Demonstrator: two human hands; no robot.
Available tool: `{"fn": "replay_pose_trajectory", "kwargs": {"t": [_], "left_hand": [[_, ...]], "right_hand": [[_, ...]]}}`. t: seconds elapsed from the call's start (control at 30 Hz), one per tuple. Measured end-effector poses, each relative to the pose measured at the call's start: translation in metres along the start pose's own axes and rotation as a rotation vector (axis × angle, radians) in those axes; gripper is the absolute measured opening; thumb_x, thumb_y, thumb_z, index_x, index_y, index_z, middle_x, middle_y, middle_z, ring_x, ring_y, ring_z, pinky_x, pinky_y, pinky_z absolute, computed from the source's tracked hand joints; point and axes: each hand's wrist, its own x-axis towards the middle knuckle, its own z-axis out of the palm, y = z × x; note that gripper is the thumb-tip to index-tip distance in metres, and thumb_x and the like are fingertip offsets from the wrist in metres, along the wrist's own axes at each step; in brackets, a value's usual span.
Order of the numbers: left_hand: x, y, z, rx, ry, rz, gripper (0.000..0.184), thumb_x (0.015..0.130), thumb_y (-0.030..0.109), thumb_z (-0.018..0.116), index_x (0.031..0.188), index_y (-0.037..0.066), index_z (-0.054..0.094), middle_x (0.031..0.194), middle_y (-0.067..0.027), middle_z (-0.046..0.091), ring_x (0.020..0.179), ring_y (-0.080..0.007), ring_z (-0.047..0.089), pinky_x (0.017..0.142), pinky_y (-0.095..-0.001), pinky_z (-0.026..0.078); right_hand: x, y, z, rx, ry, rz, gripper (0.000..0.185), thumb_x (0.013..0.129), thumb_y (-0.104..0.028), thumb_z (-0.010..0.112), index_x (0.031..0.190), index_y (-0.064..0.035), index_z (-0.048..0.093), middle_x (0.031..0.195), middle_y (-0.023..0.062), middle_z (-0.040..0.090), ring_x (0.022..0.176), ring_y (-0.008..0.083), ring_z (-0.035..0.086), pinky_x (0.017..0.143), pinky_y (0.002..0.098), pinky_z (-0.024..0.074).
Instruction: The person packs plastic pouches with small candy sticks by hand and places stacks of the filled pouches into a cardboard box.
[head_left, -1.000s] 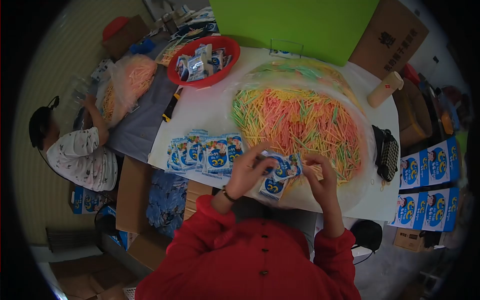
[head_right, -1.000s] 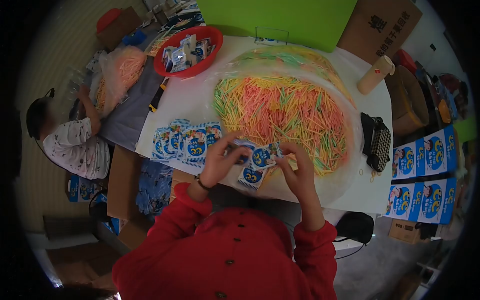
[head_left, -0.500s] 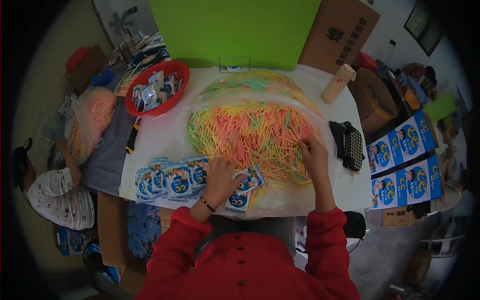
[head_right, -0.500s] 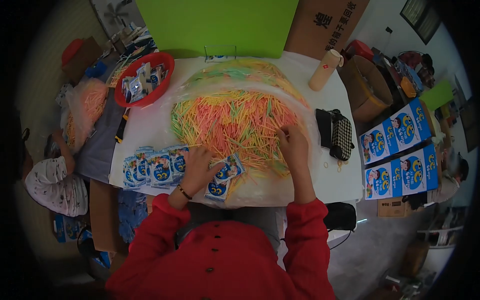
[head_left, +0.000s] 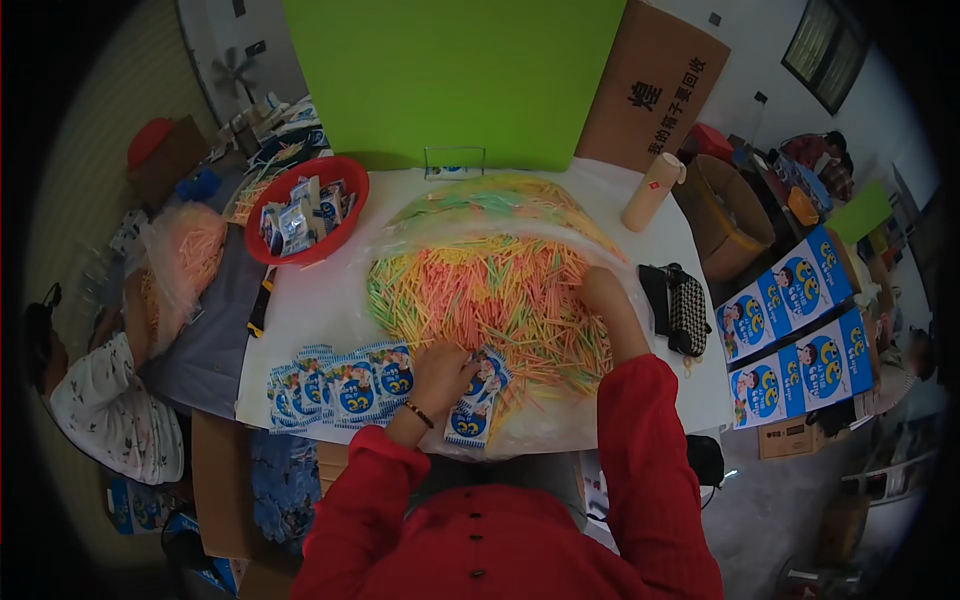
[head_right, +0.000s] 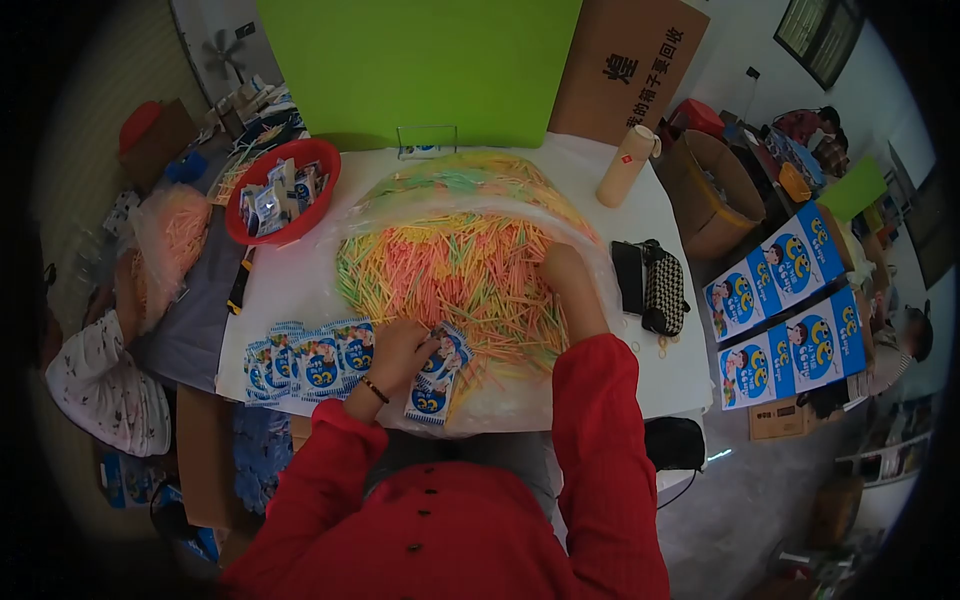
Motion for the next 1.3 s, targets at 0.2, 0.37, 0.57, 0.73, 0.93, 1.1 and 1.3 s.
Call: {"fn": "replay_pose_trajectory", "kwargs": {"t": [0.2,0.37,0.57,0.73,0.93,1.1,1.3], "left_hand": [[0.002,-0.004,-0.011,-0.097,-0.053,-0.043,0.019,0.079,0.022,0.068,0.074,0.004,0.065,0.074,-0.0104,0.059,0.075,-0.0304,0.057,0.066,-0.0428,0.041],[0.0,-0.009,0.0,-0.406,-0.043,-0.122,0.013,0.081,0.016,0.067,0.084,0.004,0.067,0.072,-0.0107,0.057,0.072,-0.0311,0.056,0.064,-0.0411,0.041],[-0.009,0.004,0.007,-0.23,0.099,0.081,0.014,0.082,0.013,0.066,0.091,0.003,0.067,0.087,-0.0095,0.06,0.087,-0.0297,0.055,0.075,-0.0407,0.04],[-0.008,0.006,0.004,-0.131,0.116,0.124,0.014,0.084,0.013,0.064,0.094,0.003,0.066,0.084,-0.008,0.062,0.084,-0.0291,0.057,0.074,-0.0396,0.042],[0.0,0.009,-0.01,-1.638,0.014,-0.662,0.015,0.096,0.011,0.055,0.105,0.002,0.062,0.098,-0.0029,0.068,0.085,-0.0087,0.064,0.074,-0.0241,0.052],[-0.009,-0.006,0.01,-1.393,-0.037,-0.56,0.023,0.094,0.008,0.056,0.116,0.003,0.06,0.103,-0.0049,0.068,0.088,-0.0123,0.066,0.077,-0.026,0.053],[-0.005,0.006,0.011,0.157,0.062,0.065,0.066,0.077,0.0,0.055,0.141,0.005,0.04,0.103,-0.0125,0.063,0.096,-0.0295,0.053,0.085,-0.0394,0.039]], "right_hand": [[-0.061,0.018,0.013,0.976,0.139,-0.054,0.019,0.092,-0.017,0.054,0.099,-0.0018,0.062,0.073,0.0045,0.059,0.069,0.0137,0.057,0.065,0.0275,0.0462],[-0.112,-0.022,0.072,1.532,0.379,-0.117,0.019,0.096,-0.011,0.049,0.113,-0.0026,0.053,0.091,-0.0002,0.054,0.082,0.0098,0.05,0.076,0.0235,0.0426],[-0.122,-0.025,0.131,1.251,0.612,-0.21,0.018,0.095,-0.009,0.053,0.112,-0.0036,0.053,0.096,0.0003,0.053,0.086,0.0086,0.049,0.076,0.0232,0.0417],[-0.122,-0.015,0.132,0.962,0.556,-0.258,0.015,0.096,-0.013,0.056,0.107,-0.004,0.055,0.086,0.0015,0.056,0.08,0.0112,0.052,0.071,0.025,0.0429],[-0.13,-0.014,0.089,2.02,0.265,0.172,0.012,0.098,-0.015,0.052,0.102,-0.0039,0.056,0.085,0.0031,0.058,0.079,0.0155,0.057,0.071,0.0291,0.0473],[-0.136,-0.024,0.08,2.186,0.074,0.201,0.015,0.099,-0.016,0.049,0.103,-0.0033,0.055,0.082,0.0015,0.055,0.082,0.0139,0.055,0.076,0.0278,0.0466],[-0.132,-0.021,0.114,1.496,0.257,-0.166,0.015,0.099,-0.013,0.049,0.106,-0.0026,0.057,0.084,0.0012,0.058,0.082,0.0122,0.055,0.071,0.0241,0.0424]]}}
